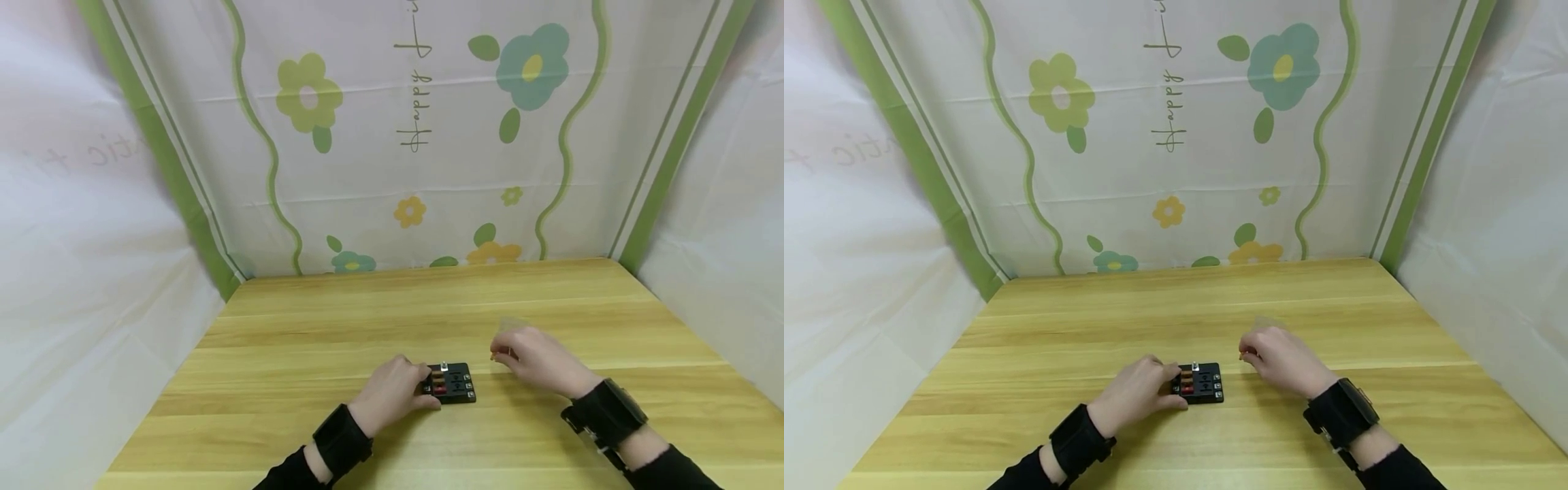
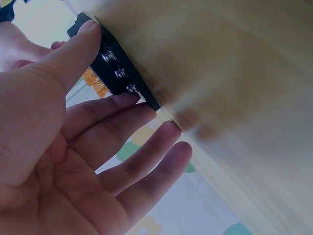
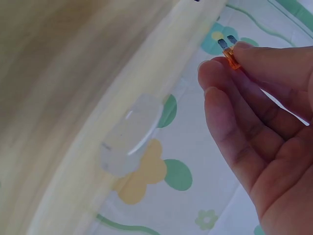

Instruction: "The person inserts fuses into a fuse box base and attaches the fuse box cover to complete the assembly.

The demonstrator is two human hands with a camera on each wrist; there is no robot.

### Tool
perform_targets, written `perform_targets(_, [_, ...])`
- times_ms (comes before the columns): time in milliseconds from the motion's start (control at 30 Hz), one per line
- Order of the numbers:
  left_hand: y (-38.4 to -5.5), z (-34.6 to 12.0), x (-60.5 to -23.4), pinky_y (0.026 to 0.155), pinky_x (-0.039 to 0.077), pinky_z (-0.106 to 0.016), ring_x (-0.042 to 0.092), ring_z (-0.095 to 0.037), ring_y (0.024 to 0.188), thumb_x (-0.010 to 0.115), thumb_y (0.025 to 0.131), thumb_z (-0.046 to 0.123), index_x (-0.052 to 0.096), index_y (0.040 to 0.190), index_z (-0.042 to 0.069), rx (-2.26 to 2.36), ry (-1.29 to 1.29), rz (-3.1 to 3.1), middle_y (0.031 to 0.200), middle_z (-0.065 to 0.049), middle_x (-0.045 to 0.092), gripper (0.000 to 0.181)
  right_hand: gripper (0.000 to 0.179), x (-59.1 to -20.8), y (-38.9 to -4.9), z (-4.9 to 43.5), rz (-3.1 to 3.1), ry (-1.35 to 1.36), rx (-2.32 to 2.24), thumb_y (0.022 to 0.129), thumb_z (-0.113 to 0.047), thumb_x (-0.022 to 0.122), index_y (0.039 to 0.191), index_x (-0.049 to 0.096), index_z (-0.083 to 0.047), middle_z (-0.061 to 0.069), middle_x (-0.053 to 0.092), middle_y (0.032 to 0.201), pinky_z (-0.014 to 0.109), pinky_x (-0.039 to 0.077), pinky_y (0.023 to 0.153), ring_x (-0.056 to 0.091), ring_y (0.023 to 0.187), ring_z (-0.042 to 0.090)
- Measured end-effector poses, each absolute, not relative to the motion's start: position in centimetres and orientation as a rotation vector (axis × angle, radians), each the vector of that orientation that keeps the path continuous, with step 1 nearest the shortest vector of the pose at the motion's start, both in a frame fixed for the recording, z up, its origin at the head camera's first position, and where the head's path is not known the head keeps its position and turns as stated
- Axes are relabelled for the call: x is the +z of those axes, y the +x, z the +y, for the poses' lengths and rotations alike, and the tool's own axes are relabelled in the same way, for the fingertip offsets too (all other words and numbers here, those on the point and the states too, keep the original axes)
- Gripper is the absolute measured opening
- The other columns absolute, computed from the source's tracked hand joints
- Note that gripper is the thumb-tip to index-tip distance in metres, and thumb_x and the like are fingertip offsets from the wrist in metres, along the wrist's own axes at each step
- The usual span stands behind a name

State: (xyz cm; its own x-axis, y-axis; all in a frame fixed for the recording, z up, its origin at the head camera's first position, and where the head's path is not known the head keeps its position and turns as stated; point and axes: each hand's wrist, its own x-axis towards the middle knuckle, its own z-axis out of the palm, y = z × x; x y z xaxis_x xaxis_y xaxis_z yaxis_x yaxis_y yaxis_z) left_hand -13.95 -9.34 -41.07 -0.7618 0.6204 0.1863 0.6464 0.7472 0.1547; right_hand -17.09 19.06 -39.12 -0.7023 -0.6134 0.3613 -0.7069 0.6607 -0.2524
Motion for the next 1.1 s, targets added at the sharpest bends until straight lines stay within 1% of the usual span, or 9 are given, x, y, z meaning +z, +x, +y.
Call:
perform_targets(133, [-14.0, -9.3, -41.1, 0.057, 0.037, -0.019, 0.045, -0.003, 0.058, 0.076, 0.081, 0.048, 0.07, 0.091, 0.014, -0.313, -1.031, -2.812, 0.068, 0.007, 0.057, 0.036, 0.008, -38.8, -17.4, 18.4, -2.622, 1.104, 0.541, 0.088, -0.006, 0.073, 0.088, 0.072, -0.013, -0.01, 0.062, 0.082, 0.029, 0.047, 0.063, 0.053, 0.072, 0.003])
perform_targets(267, [-14.1, -9.3, -41.2, 0.059, 0.04, -0.02, 0.047, -0.004, 0.061, 0.076, 0.081, 0.049, 0.07, 0.092, 0.013, -0.307, -1.028, -2.811, 0.071, 0.006, 0.06, 0.038, 0.009, -38.8, -17.7, 17.7, -2.598, 1.154, 0.508, 0.087, -0.006, 0.074, 0.088, 0.073, -0.014, -0.011, 0.065, 0.082, 0.031, 0.046, 0.065, 0.054, 0.073, 0.004])
perform_targets(500, [-14.1, -9.3, -41.2, 0.059, 0.041, -0.021, 0.048, -0.005, 0.063, 0.077, 0.081, 0.049, 0.069, 0.09, 0.013, -0.311, -1.023, -2.807, 0.071, 0.006, 0.059, 0.037, 0.007, -39.0, -17.7, 16.4, -2.577, 1.218, 0.54, 0.086, -0.004, 0.074, 0.087, 0.073, -0.011, -0.008, 0.067, 0.082, 0.028, 0.049, 0.062, 0.057, 0.07, 0.002])
perform_targets(633, [-14.1, -9.4, -41.2, 0.06, 0.041, -0.02, 0.047, -0.005, 0.063, 0.077, 0.081, 0.048, 0.07, 0.091, 0.013, -0.309, -1.029, -2.806, 0.072, 0.006, 0.061, 0.037, 0.006, -39.1, -17.5, 15.5, -2.581, 1.219, 0.544, 0.086, -0.005, 0.075, 0.089, 0.074, -0.01, -0.006, 0.069, 0.084, 0.028, 0.05, 0.064, 0.06, 0.074, 0.003])
perform_targets(800, [-14.2, -9.4, -41.1, 0.059, 0.038, -0.02, 0.045, -0.005, 0.061, 0.076, 0.081, 0.047, 0.069, 0.089, 0.014, -0.312, -1.025, -2.817, 0.069, 0.008, 0.057, 0.035, 0.008, -39.0, -17.1, 14.5, -2.587, 1.228, 0.567, 0.085, -0.007, 0.076, 0.091, 0.074, -0.011, -0.005, 0.069, 0.085, 0.028, 0.05, 0.063, 0.06, 0.073, 0.003])
perform_targets(867, [-14.2, -9.3, -41.1, 0.059, 0.038, -0.02, 0.045, -0.005, 0.06, 0.076, 0.081, 0.048, 0.068, 0.088, 0.014, -0.314, -1.022, -2.819, 0.069, 0.008, 0.057, 0.035, 0.008, -38.9, -17.1, 14.2, -2.574, 1.243, 0.583, 0.085, -0.005, 0.076, 0.091, 0.074, -0.01, -0.004, 0.069, 0.085, 0.027, 0.05, 0.062, 0.06, 0.072, 0.004])
perform_targets(1100, [-14.3, -9.4, -41.2, 0.061, 0.04, -0.02, 0.049, -0.005, 0.064, 0.076, 0.082, 0.047, 0.069, 0.089, 0.014, -0.322, -1.027, -2.815, 0.071, 0.006, 0.061, 0.035, 0.007, -39.1, -17.1, 13.6, -2.57, 1.284, 0.583, 0.086, -0.005, 0.075, 0.089, 0.073, -0.01, -0.004, 0.067, 0.083, 0.024, 0.05, 0.062, 0.058, 0.072, 0.002])
